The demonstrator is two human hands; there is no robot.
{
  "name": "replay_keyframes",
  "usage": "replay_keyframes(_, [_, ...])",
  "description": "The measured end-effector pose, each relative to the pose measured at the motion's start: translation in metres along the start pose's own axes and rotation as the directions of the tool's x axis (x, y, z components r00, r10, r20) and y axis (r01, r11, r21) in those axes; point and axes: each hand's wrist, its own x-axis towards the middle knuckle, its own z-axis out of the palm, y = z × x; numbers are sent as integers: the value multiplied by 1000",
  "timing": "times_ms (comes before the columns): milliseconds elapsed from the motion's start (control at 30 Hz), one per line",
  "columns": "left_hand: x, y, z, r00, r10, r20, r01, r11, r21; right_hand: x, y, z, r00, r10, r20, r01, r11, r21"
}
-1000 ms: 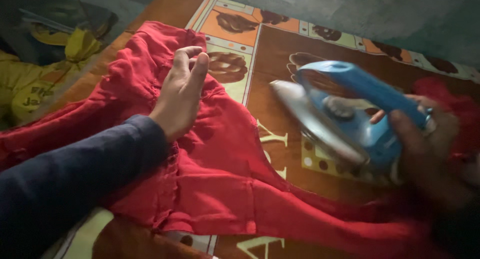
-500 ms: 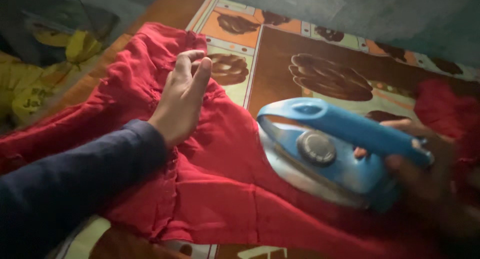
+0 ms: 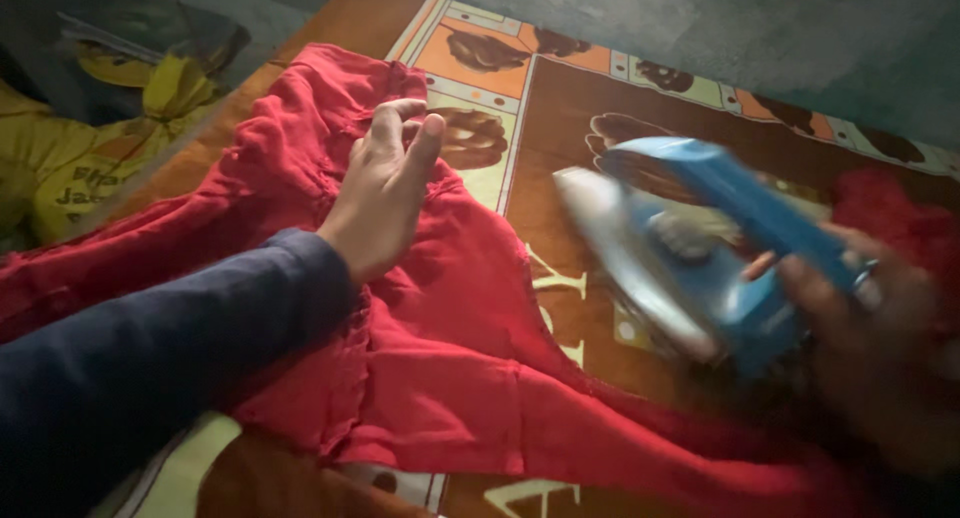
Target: The person irons a red garment on a patterned tablecloth. They use a blue electric iron, moving it back and forth over the fabric while holding the garment steady with the other hand. The garment is repositioned several times to cover different areas.
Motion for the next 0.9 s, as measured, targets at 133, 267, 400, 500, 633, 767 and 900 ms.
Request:
replay_keyframes(133, [2,-3,1,998,-66,4,66,998,-10,-1,-12,11,849,-522,81,522,853,22])
replay_keyframes(267, [2,-1,1,998,-64,0,64,997,-31,24,-21,-1,944,-327,46,329,943,-52])
replay_keyframes(400, [2,4,-1,999,-48,-9,48,998,-27,31,-24,-4,953,-216,-213,170,961,-218])
replay_keyframes(500, [1,6,-1,999,-32,-21,32,999,-34,13,-29,-5,936,-145,-321,54,960,-276])
replay_keyframes(633, [1,3,1,999,-38,-15,38,999,-32,-3,-40,6,995,43,-92,-51,996,-76])
replay_keyframes(767, [2,0,-1,998,-56,5,57,998,-37,-7,-52,20,922,-376,91,382,922,-66])
replay_keyframes(900, [1,-1,2,999,-46,4,46,998,-46,14,-35,14,889,-457,17,452,872,-189])
